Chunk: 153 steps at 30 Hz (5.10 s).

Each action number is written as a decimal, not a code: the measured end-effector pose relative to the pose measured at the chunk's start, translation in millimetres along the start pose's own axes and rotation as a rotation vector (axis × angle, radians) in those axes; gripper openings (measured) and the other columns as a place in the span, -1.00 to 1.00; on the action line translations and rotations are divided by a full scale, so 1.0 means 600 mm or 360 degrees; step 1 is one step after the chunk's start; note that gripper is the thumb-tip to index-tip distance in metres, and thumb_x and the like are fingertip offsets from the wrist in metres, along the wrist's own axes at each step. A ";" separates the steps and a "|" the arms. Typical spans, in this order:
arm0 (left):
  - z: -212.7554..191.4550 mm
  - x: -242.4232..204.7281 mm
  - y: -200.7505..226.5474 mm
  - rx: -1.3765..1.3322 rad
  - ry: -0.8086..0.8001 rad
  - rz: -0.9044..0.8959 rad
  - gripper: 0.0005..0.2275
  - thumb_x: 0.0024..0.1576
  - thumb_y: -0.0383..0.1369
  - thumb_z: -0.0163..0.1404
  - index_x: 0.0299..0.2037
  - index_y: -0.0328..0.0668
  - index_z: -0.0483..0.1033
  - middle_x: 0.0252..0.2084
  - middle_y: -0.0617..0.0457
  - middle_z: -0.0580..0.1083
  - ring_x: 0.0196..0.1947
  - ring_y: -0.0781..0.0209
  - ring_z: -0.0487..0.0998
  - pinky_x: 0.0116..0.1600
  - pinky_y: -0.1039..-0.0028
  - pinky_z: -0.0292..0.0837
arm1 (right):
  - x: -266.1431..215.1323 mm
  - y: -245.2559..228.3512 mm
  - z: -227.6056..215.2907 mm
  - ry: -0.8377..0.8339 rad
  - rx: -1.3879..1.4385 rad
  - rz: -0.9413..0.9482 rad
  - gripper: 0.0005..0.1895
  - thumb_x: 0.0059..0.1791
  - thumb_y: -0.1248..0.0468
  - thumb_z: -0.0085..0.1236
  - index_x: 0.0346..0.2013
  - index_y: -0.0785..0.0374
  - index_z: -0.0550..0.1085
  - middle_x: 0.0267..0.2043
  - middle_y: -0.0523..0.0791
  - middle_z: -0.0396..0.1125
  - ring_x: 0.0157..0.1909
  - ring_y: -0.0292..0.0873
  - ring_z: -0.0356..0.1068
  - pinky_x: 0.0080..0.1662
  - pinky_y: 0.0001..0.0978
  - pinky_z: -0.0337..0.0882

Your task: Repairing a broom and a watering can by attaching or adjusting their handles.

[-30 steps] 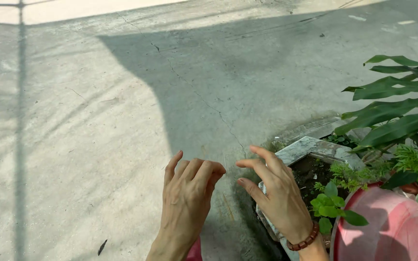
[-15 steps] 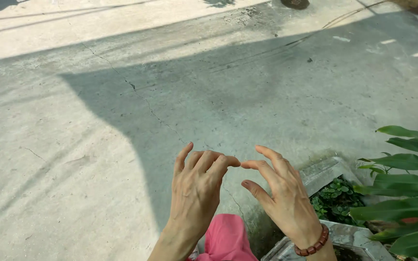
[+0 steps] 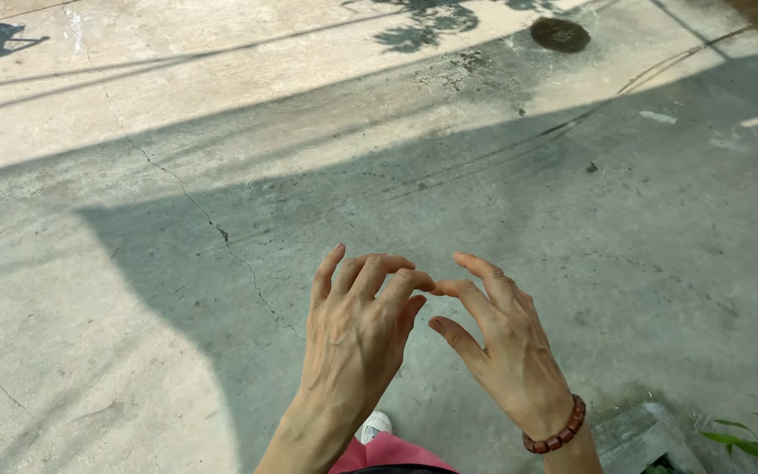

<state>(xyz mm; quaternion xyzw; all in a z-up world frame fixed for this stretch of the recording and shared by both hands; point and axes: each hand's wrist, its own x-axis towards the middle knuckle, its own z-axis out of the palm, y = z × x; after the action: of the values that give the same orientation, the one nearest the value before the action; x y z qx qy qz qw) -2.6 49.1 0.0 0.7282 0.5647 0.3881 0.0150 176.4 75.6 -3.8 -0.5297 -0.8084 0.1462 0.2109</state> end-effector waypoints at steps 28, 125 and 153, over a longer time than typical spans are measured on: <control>0.481 1.095 -0.672 -0.0006 0.0046 -0.0097 -0.71 0.08 -0.36 0.18 0.02 0.08 0.52 0.24 0.04 0.35 0.38 -0.05 0.24 0.46 -0.06 0.02 | 1.317 0.413 0.099 0.0038 -0.0013 -0.0097 -0.60 -0.10 0.02 0.24 -0.01 0.02 0.55 0.39 -0.06 0.16 0.36 0.06 0.22 0.23 0.08 0.26; 1.625 4.045 -2.563 0.0142 0.0105 -0.0484 -0.83 0.05 -0.45 0.13 -0.16 -0.08 0.55 -0.02 0.07 0.51 0.14 -0.05 0.46 0.21 0.13 0.30 | 4.956 1.332 0.446 -0.0273 0.0318 -0.0429 -0.66 -0.07 0.17 0.25 -0.02 0.08 0.49 0.33 -0.01 0.21 0.26 0.06 0.28 0.19 -0.08 0.23; 1.823 4.334 -3.102 0.0102 -0.0113 -0.1037 -0.76 -0.03 -0.46 0.21 -0.16 -0.01 0.55 -0.05 0.10 0.51 -0.03 -0.01 0.50 -0.01 0.14 0.40 | 5.533 1.457 0.737 -0.0500 0.0279 -0.0089 -0.68 -0.05 0.22 0.22 0.00 0.10 0.52 0.27 -0.03 0.29 0.15 0.07 0.37 0.03 -0.16 0.40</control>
<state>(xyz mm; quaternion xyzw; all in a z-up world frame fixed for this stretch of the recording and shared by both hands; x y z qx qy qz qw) -716.2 3347.3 -194.6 0.5225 0.7790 0.3192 0.1353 -509.7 3463.9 -171.8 -0.4573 -0.8300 0.2912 0.1312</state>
